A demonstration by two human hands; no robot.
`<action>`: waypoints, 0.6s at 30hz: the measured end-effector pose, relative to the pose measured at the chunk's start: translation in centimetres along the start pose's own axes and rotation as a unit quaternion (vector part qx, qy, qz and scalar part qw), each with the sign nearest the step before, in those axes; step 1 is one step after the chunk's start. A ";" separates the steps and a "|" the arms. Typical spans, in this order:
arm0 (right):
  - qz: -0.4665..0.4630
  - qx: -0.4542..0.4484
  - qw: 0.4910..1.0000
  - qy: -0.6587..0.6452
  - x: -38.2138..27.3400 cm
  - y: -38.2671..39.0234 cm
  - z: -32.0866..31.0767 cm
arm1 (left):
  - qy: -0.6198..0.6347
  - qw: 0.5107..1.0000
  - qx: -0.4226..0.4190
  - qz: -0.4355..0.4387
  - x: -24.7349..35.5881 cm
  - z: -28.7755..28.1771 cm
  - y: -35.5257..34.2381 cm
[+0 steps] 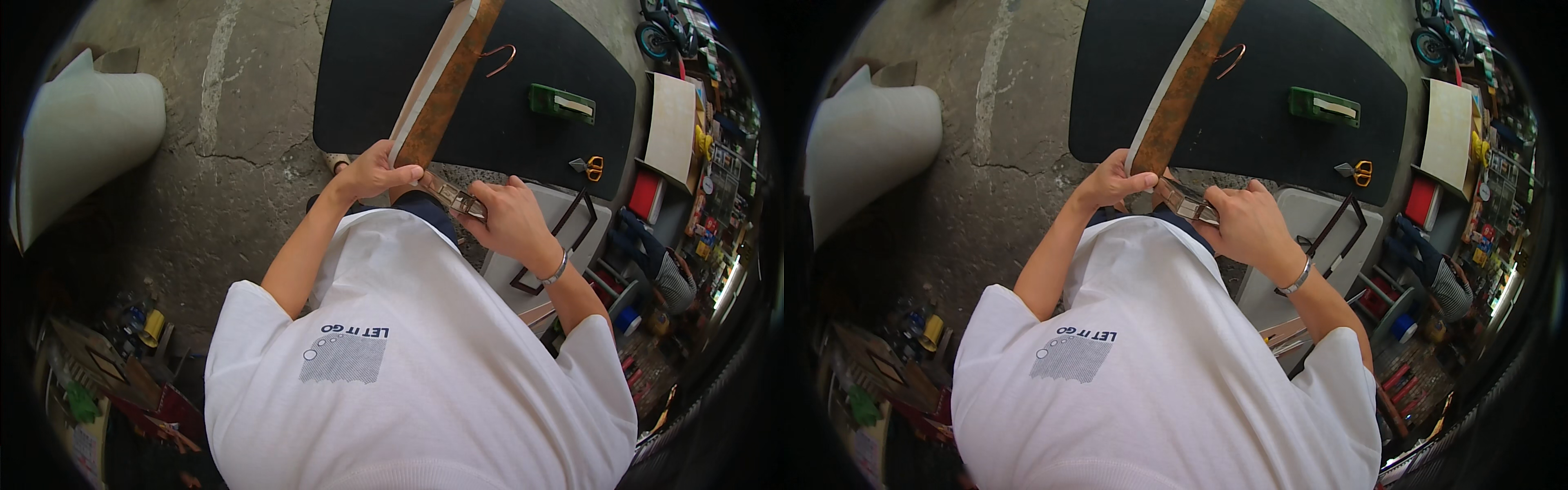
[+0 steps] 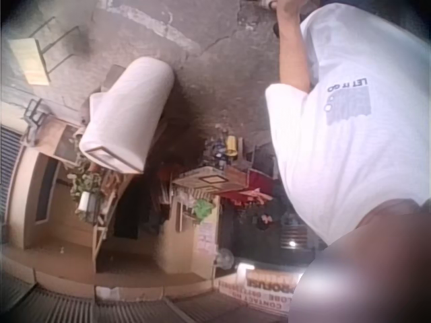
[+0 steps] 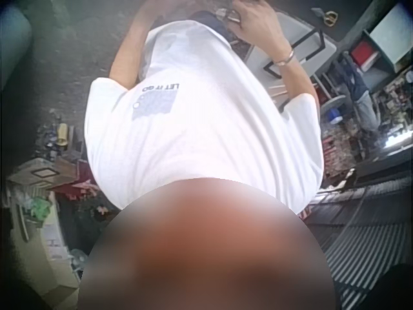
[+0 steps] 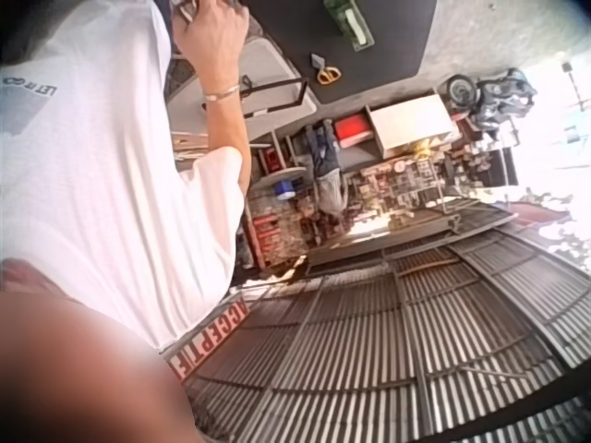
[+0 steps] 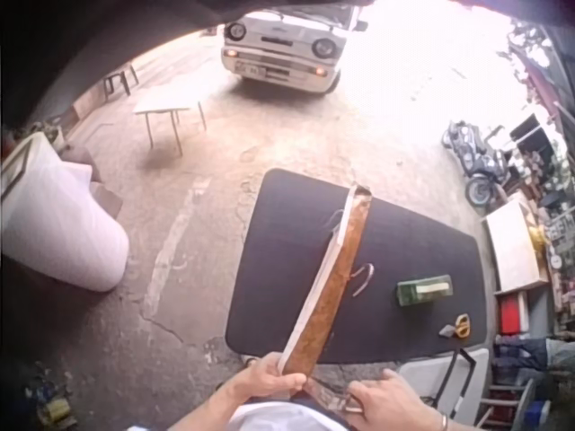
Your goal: The person staples a decorative metal artwork onto a backing board using a handheld stapler. They rotate the board to staple each edge, briefly place the artwork into a frame to check fit, then remove it and continue stapling the remaining edges.
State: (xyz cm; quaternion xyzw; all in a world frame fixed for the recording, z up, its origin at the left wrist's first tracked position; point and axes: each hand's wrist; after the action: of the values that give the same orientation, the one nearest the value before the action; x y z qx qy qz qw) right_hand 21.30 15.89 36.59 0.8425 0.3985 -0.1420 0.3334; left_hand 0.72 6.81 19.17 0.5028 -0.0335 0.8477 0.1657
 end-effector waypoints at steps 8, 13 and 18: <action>0.006 0.032 0.999 0.017 -0.2 -0.5 1.0 | 0.009 1.000 -0.001 -0.010 0.4 0.1 0.0; -0.041 0.082 0.995 -0.050 1.8 -0.7 1.9 | -0.019 0.999 0.027 -0.043 1.4 0.0 0.2; 0.158 0.171 0.936 -0.264 6.4 0.6 3.6 | -0.099 0.991 0.029 -0.082 1.0 -1.4 0.6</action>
State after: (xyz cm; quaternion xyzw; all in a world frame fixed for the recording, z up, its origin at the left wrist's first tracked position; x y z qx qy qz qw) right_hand 25.98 16.88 30.97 0.8711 0.1276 -0.3708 0.2957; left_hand -1.06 6.85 19.43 0.5895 0.0162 0.7781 0.2161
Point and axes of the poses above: each hand's wrist, its own y-axis away from the middle knuckle, its own z-axis out of the palm, x = y × z, and after that the axes turned 11 degrees about -y, right-handed
